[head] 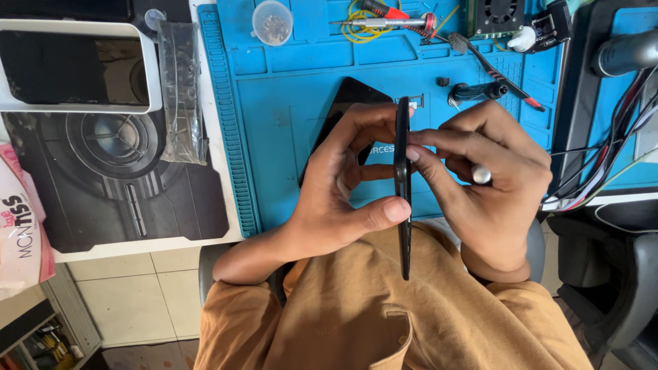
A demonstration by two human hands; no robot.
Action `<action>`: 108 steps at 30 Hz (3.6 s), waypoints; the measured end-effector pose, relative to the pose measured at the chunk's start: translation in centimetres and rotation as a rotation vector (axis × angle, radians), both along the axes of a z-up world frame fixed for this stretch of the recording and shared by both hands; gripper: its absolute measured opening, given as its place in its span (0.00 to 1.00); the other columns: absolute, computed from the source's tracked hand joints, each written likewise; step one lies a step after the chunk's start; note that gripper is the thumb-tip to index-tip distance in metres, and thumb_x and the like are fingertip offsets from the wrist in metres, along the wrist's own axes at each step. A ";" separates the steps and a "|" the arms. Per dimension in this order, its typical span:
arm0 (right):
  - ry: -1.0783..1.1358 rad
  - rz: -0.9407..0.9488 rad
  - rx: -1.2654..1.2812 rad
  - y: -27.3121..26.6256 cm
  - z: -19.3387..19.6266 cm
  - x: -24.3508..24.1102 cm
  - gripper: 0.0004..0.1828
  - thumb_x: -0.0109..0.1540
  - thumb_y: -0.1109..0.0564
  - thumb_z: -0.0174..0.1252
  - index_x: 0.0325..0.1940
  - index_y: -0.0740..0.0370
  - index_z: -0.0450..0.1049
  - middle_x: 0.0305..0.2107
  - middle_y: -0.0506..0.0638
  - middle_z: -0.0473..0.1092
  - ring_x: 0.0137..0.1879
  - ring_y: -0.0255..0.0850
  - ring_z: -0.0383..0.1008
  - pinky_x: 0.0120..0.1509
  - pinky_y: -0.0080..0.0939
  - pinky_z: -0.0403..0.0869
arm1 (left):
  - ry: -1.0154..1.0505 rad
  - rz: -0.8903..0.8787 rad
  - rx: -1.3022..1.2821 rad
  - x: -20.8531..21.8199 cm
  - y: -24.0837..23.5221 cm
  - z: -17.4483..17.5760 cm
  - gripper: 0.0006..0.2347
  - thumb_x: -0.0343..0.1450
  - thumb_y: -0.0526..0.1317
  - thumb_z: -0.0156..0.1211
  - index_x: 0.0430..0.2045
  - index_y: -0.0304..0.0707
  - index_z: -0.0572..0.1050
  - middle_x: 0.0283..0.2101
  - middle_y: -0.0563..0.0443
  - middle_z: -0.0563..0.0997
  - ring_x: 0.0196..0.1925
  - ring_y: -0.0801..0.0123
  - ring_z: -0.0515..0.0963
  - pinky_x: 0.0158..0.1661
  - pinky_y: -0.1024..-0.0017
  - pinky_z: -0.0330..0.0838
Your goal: The person holds a black smartphone and uses a metal prying tool to separate the screen from the frame. They then use a screwdriver to remove screws from the back of the device and a UV flashlight to cure adhesive on a small component.
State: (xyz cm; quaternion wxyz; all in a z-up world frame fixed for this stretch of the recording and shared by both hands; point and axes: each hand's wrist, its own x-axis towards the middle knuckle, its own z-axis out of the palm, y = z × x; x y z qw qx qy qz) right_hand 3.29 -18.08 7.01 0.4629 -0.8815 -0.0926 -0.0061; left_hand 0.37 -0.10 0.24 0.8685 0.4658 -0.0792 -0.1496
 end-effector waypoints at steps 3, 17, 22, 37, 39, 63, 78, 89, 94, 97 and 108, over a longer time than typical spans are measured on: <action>0.056 0.024 0.041 -0.1 -0.1 0.3 0.08 0.64 0.67 0.71 0.46 0.64 0.81 0.31 0.46 0.67 0.28 0.26 0.59 0.30 0.26 0.55 | -0.007 0.010 0.008 0.1 -0.1 0.0 0.33 0.74 0.47 0.75 0.68 0.32 0.60 0.60 0.49 0.67 0.66 0.66 0.71 0.65 0.63 0.79; 0.329 0.235 0.428 -4.5 -1.2 2.2 0.05 0.71 0.63 0.60 0.43 0.69 0.73 0.29 0.45 0.67 0.31 0.29 0.61 0.33 0.29 0.59 | -0.003 -0.033 -0.168 0.2 0.1 -0.2 0.35 0.76 0.49 0.71 0.71 0.29 0.56 0.63 0.44 0.67 0.63 0.63 0.72 0.66 0.60 0.72; 0.528 0.289 1.013 -7.3 -3.0 2.2 0.08 0.70 0.61 0.58 0.42 0.71 0.69 0.29 0.49 0.63 0.25 0.28 0.55 0.25 0.29 0.53 | 0.010 -0.078 -0.268 0.7 0.3 0.8 0.37 0.74 0.56 0.65 0.69 0.29 0.54 0.68 0.42 0.65 0.68 0.62 0.71 0.70 0.57 0.71; 0.947 0.391 1.624 -8.2 -6.2 1.5 0.08 0.71 0.64 0.55 0.49 0.72 0.64 0.34 0.51 0.58 0.28 0.28 0.49 0.26 0.29 0.48 | -0.104 -0.009 0.343 0.4 -0.7 -0.9 0.32 0.81 0.40 0.61 0.76 0.39 0.47 0.70 0.39 0.66 0.72 0.60 0.69 0.76 0.59 0.63; 0.972 0.417 1.638 -7.9 -6.4 1.6 0.09 0.71 0.64 0.55 0.51 0.72 0.64 0.35 0.50 0.57 0.28 0.28 0.49 0.26 0.29 0.49 | -0.049 -0.022 0.289 -0.1 -0.4 -1.5 0.32 0.80 0.38 0.58 0.77 0.40 0.45 0.74 0.40 0.63 0.74 0.60 0.69 0.73 0.60 0.66; 1.174 0.460 1.448 -5.0 -7.4 0.8 0.13 0.70 0.65 0.52 0.58 0.73 0.65 0.38 0.55 0.66 0.27 0.28 0.51 0.21 0.27 0.47 | -0.815 0.313 0.749 1.7 0.1 3.8 0.15 0.69 0.29 0.73 0.50 0.40 0.82 0.53 0.52 0.80 0.52 0.66 0.81 0.51 0.72 0.81; 1.206 0.237 1.522 -3.0 -6.4 -0.5 0.08 0.72 0.63 0.50 0.55 0.67 0.67 0.33 0.46 0.63 0.26 0.27 0.51 0.21 0.26 0.48 | -1.009 0.471 0.781 2.2 0.8 2.6 0.10 0.70 0.29 0.73 0.44 0.30 0.82 0.47 0.43 0.81 0.48 0.58 0.86 0.49 0.66 0.85; 0.840 0.040 1.300 -5.4 -6.1 2.2 0.03 0.74 0.60 0.52 0.48 0.63 0.68 0.33 0.47 0.62 0.25 0.26 0.49 0.23 0.25 0.48 | -0.484 0.482 1.002 1.7 1.6 0.6 0.06 0.74 0.29 0.69 0.43 0.37 0.83 0.48 0.52 0.82 0.44 0.69 0.83 0.39 0.72 0.76; 0.462 -0.023 0.791 -5.2 -6.5 1.2 0.05 0.70 0.64 0.59 0.49 0.64 0.72 0.29 0.45 0.66 0.24 0.25 0.55 0.25 0.28 0.52 | -0.569 0.352 1.205 2.0 1.5 -0.8 0.05 0.70 0.34 0.71 0.37 0.37 0.82 0.43 0.54 0.81 0.46 0.63 0.79 0.45 0.65 0.76; 0.379 -0.019 0.402 -5.1 -6.8 0.8 0.05 0.69 0.63 0.63 0.49 0.65 0.75 0.27 0.44 0.67 0.27 0.24 0.58 0.28 0.27 0.55 | -0.508 0.310 1.330 1.7 0.3 -1.7 0.05 0.68 0.37 0.72 0.33 0.39 0.83 0.40 0.56 0.79 0.44 0.64 0.78 0.40 0.66 0.75; 0.294 0.038 0.211 -5.3 -7.1 0.2 0.06 0.67 0.61 0.66 0.47 0.64 0.78 0.31 0.40 0.70 0.30 0.24 0.57 0.32 0.25 0.57 | -0.525 0.334 1.572 0.7 -2.9 -3.5 0.06 0.64 0.38 0.72 0.26 0.35 0.81 0.39 0.53 0.76 0.48 0.63 0.76 0.40 0.64 0.75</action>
